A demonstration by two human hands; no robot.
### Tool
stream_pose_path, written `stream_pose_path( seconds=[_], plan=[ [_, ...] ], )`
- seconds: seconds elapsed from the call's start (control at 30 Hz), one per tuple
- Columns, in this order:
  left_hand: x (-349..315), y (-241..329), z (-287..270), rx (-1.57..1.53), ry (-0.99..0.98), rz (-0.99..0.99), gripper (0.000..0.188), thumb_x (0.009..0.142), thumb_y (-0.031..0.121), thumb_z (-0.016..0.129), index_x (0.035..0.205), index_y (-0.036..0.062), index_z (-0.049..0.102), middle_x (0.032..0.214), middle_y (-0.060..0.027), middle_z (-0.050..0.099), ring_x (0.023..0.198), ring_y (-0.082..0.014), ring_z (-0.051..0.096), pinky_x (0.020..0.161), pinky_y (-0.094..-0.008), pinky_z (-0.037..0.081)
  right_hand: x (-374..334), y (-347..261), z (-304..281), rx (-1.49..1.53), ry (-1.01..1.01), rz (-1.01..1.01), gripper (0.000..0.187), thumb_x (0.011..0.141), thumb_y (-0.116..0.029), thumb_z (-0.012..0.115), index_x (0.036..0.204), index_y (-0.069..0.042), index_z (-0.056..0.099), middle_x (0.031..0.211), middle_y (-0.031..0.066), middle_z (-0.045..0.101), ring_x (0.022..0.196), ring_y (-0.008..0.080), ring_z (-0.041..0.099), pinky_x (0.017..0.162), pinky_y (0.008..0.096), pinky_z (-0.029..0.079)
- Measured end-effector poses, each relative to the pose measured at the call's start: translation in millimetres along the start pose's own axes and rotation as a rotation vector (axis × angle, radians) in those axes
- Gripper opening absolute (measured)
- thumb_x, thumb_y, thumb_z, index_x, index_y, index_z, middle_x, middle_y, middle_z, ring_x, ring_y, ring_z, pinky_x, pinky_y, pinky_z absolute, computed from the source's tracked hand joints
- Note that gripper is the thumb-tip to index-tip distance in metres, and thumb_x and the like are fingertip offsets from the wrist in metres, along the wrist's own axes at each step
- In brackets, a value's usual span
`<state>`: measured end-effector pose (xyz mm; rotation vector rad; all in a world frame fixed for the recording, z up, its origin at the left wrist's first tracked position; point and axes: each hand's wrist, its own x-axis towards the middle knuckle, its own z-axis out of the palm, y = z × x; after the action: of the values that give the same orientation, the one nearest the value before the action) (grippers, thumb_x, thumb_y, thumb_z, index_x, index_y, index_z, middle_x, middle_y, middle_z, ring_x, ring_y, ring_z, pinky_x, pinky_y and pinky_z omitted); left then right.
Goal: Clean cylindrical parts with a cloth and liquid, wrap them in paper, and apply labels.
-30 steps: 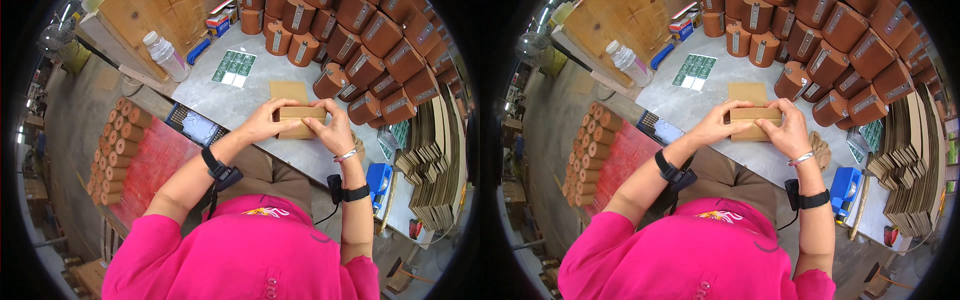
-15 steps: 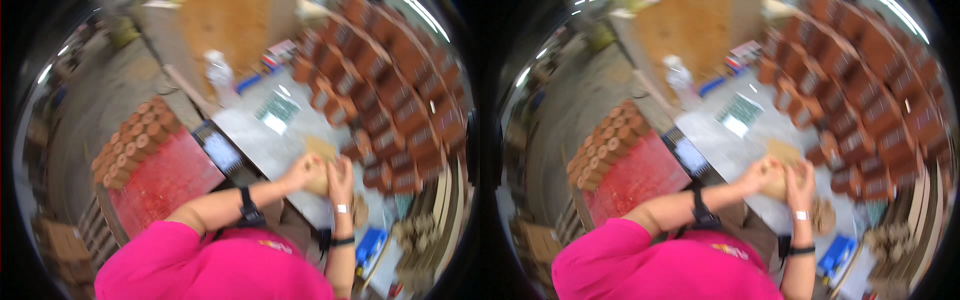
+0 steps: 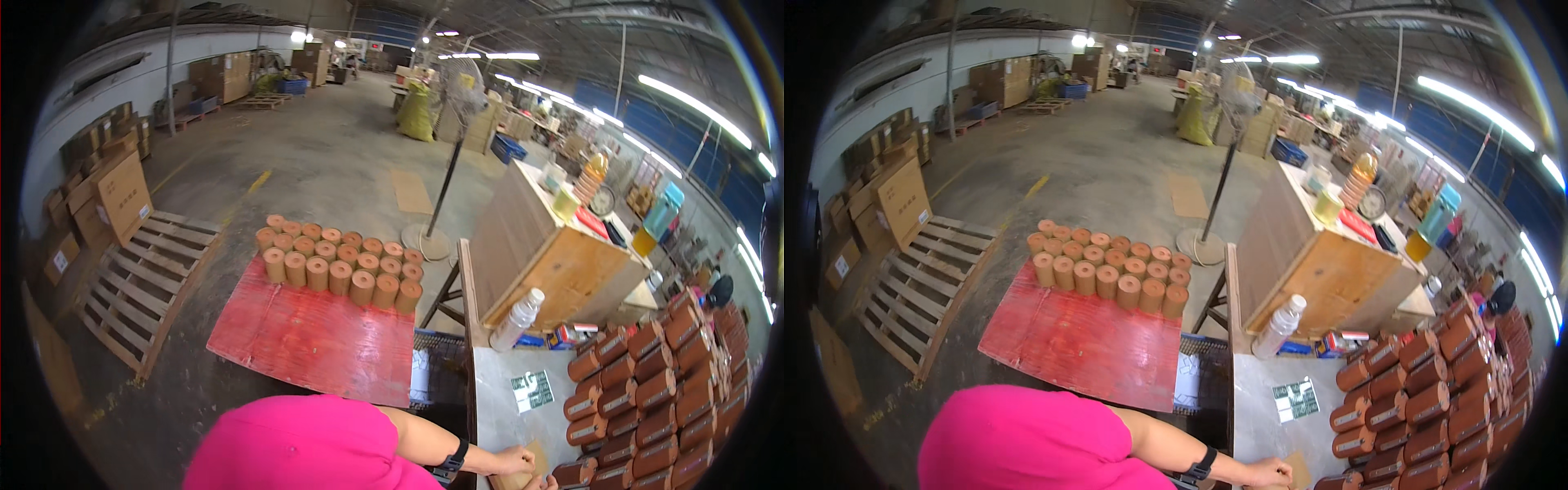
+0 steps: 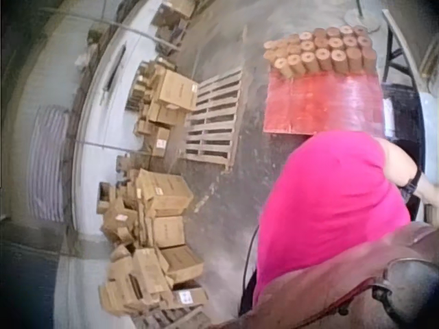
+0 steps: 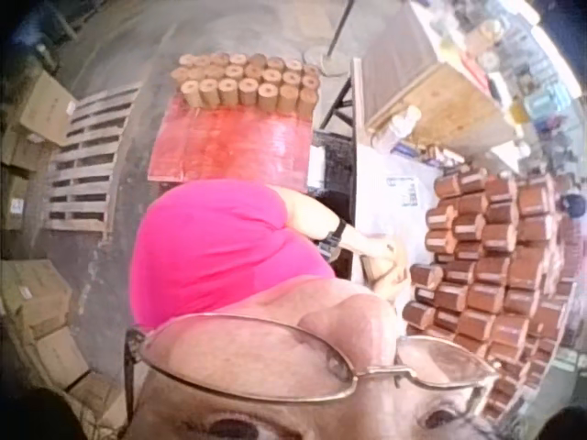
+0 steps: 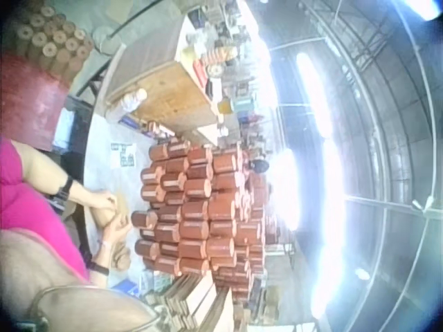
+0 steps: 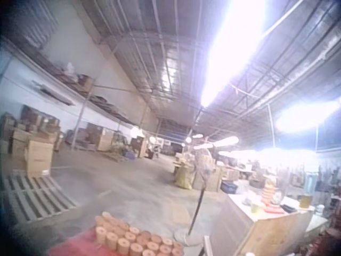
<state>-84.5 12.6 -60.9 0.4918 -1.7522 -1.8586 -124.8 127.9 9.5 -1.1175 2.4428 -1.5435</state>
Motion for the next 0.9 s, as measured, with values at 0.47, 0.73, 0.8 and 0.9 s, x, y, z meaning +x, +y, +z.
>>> stream_pose_path(
  seconds=[0.47, 0.73, 0.8, 0.9],
  plan=[
    [16.4, -0.2, -6.4, 0.167, 0.254, -0.083, 0.035, 0.083, 0.038, 0.064, 0.099, 0.0074, 0.066, 0.094, -0.014, 0.066, 0.091, -0.0285, 0.061, 0.079, -0.0416, 0.048, 19.9, 133.2, -1.0, -0.928, -0.065, -1.133, 0.063, 0.078, -0.038, 0.076, 0.117, 0.006, 0.054, 0.111, 0.0293, 0.059, 0.101, 0.0456, 0.058, 0.088, 0.0503, 0.048],
    [18.1, -4.8, 1.2, 0.255, 0.415, -0.044, 0.036, 0.086, 0.042, 0.061, 0.099, 0.0083, 0.064, 0.098, -0.0169, 0.065, 0.094, -0.0345, 0.06, 0.08, -0.0463, 0.048, 25.0, 22.3, -27.0, -0.879, -0.683, -0.302, 0.069, 0.083, -0.035, 0.07, 0.135, 0.003, 0.044, 0.133, 0.0277, 0.049, 0.122, 0.043, 0.049, 0.104, 0.0499, 0.04],
    [20.4, -5.7, -1.6, 0.283, 0.489, -0.047, 0.036, 0.087, 0.042, 0.061, 0.099, 0.0085, 0.063, 0.099, -0.0176, 0.064, 0.094, -0.036, 0.06, 0.08, -0.0474, 0.048, 38.9, 32.2, -11.7, -0.757, -0.792, -0.271, 0.069, 0.084, -0.034, 0.069, 0.137, 0.002, 0.043, 0.136, 0.026, 0.047, 0.125, 0.0415, 0.046, 0.106, 0.0501, 0.037],
    [43.9, -50.5, 1.0, 0.248, 0.323, -0.293, 0.086, 0.078, 0.046, 0.071, 0.144, -0.0001, 0.04, 0.146, -0.0248, 0.042, 0.14, -0.0377, 0.036, 0.116, -0.0464, 0.029, 64.9, -9.0, 18.9, -0.588, -0.943, -0.222, 0.069, 0.085, -0.033, 0.066, 0.139, 0.001, 0.04, 0.14, 0.0236, 0.044, 0.129, 0.0393, 0.041, 0.109, 0.0504, 0.033]
  ],
)
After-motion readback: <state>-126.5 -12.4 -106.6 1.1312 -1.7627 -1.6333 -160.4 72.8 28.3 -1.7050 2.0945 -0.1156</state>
